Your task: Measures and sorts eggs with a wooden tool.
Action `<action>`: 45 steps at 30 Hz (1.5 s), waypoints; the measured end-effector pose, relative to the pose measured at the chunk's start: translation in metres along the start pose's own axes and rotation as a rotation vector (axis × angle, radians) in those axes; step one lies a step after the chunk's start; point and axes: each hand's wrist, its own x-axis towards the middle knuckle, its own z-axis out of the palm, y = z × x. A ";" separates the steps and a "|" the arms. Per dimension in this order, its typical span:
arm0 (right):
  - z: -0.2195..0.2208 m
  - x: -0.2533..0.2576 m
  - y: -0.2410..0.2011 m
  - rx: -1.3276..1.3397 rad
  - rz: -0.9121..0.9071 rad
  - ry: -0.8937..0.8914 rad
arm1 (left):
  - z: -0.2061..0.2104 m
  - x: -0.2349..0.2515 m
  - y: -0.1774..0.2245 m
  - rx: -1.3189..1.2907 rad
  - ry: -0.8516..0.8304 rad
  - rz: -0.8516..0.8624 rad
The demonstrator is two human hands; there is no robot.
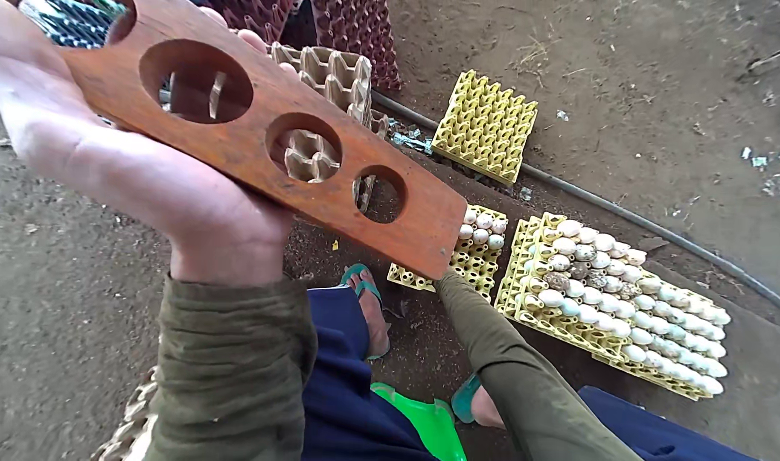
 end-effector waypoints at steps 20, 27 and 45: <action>-0.149 -0.120 0.014 1.534 -0.553 -0.743 | 0.043 -0.067 -0.017 0.129 -0.300 -0.365; -0.260 -0.240 -0.019 1.185 -0.951 -0.167 | 0.082 -0.142 -0.060 0.189 -0.453 -0.625; -0.344 -0.326 -0.013 -0.147 -0.720 0.390 | 0.123 -0.208 -0.105 -0.072 -0.717 -0.811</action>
